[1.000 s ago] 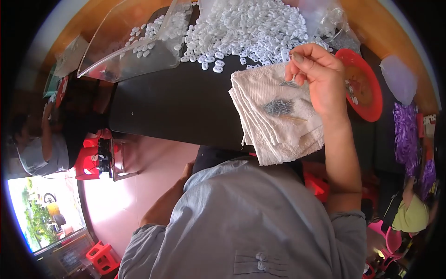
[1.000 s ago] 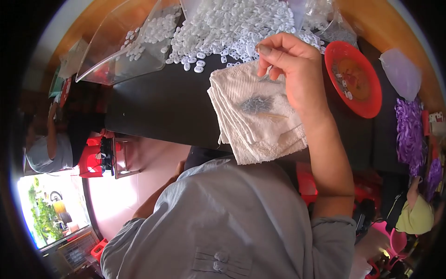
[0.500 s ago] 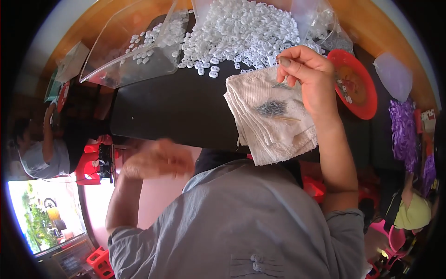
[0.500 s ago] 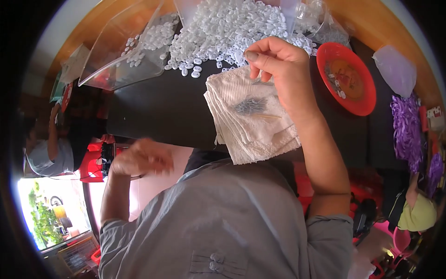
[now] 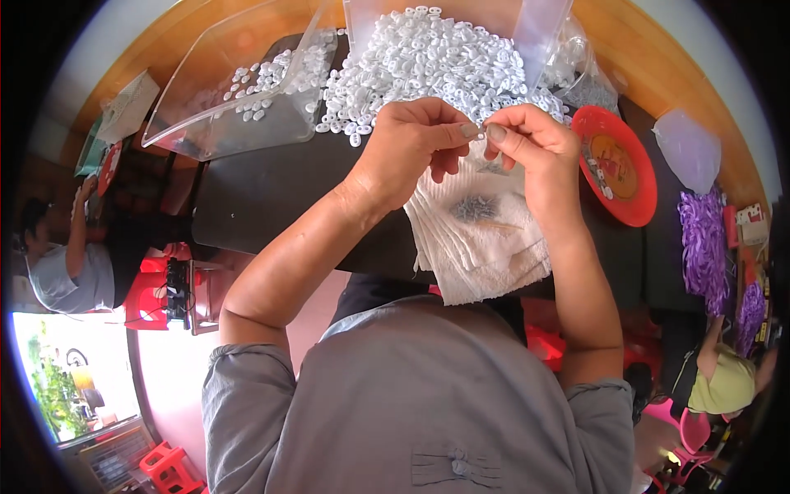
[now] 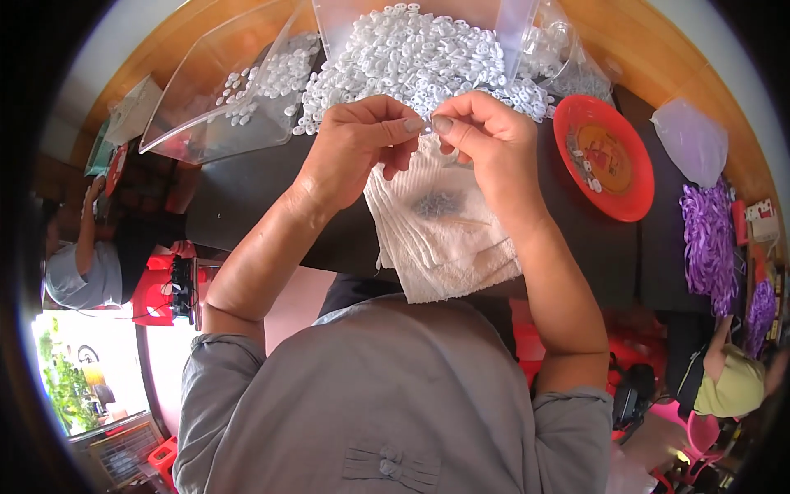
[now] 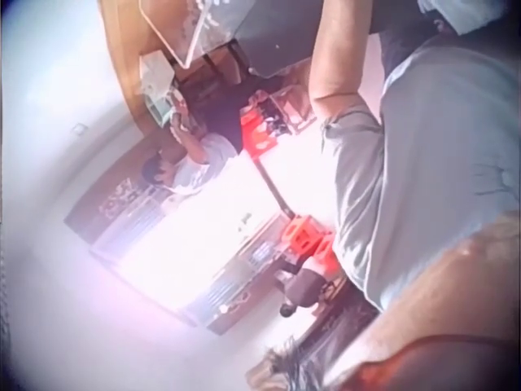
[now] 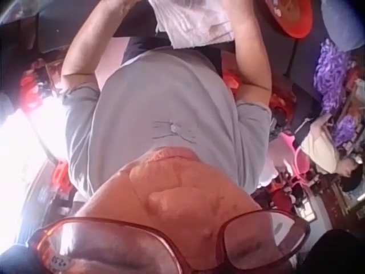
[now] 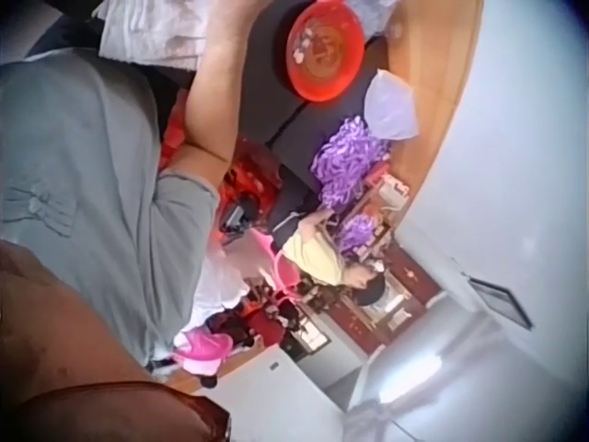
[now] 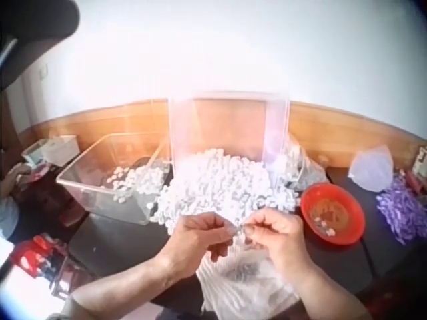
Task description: Inspecting small white hardware components and placing them onto white cloths.
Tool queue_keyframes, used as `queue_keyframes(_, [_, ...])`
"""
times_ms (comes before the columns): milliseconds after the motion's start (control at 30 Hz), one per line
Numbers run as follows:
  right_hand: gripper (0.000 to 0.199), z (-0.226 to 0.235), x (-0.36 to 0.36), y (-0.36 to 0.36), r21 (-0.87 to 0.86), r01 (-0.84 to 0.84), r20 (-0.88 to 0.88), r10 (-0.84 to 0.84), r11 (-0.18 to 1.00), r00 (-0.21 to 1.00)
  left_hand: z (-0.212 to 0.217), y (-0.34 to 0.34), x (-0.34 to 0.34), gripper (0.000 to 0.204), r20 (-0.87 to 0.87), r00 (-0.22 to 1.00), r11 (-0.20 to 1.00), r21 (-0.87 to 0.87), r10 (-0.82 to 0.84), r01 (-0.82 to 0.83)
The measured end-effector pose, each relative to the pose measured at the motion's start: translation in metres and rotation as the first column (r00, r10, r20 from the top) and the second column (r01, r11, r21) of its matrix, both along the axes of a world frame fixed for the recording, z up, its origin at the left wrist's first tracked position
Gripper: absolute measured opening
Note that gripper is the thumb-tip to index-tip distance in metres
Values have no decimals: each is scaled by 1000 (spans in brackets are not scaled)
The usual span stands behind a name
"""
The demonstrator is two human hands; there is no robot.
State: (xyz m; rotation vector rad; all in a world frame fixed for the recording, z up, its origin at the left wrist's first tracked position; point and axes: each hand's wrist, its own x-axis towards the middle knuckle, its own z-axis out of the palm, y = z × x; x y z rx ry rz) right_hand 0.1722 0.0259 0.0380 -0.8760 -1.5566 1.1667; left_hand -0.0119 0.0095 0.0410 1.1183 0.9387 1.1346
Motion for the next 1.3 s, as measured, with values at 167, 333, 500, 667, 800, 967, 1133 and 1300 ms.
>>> queue_keyframes(167, [7,-5,1,2,10,4,28,-4,1000,1000,-4,-2,6,14,9,1000,1000,-13,-3,3])
queue_keyframes(333, [4,-11,-2,4,229,33,150,-69,973,986,-17,0,8,13,33,998,999,-26,45,-44])
queue_keyframes(500, [3,-13,-2,7,438,4,239,-120,899,963,-22,0,8,12,-4,998,997,-32,64,-64])
queue_keyframes(667, [3,-17,-4,6,388,-5,278,-112,922,954,-28,-3,11,11,32,996,994,-73,88,-86])
queue_keyframes(800, [7,-20,-9,3,284,14,280,-97,959,955,-35,-5,12,10,17,994,990,-88,109,-107])
queue_keyframes(967, [5,-30,-15,-1,171,21,233,-61,985,971,-40,-8,12,8,83,987,989,-69,136,-130])
queue_keyframes(1133, [4,-37,-16,6,133,13,216,-42,991,975,-51,0,14,9,110,980,980,-134,165,-150])
queue_keyframes(1300, [7,-28,-2,27,124,81,367,-121,989,922,-48,6,13,10,76,986,975,-179,146,-131])
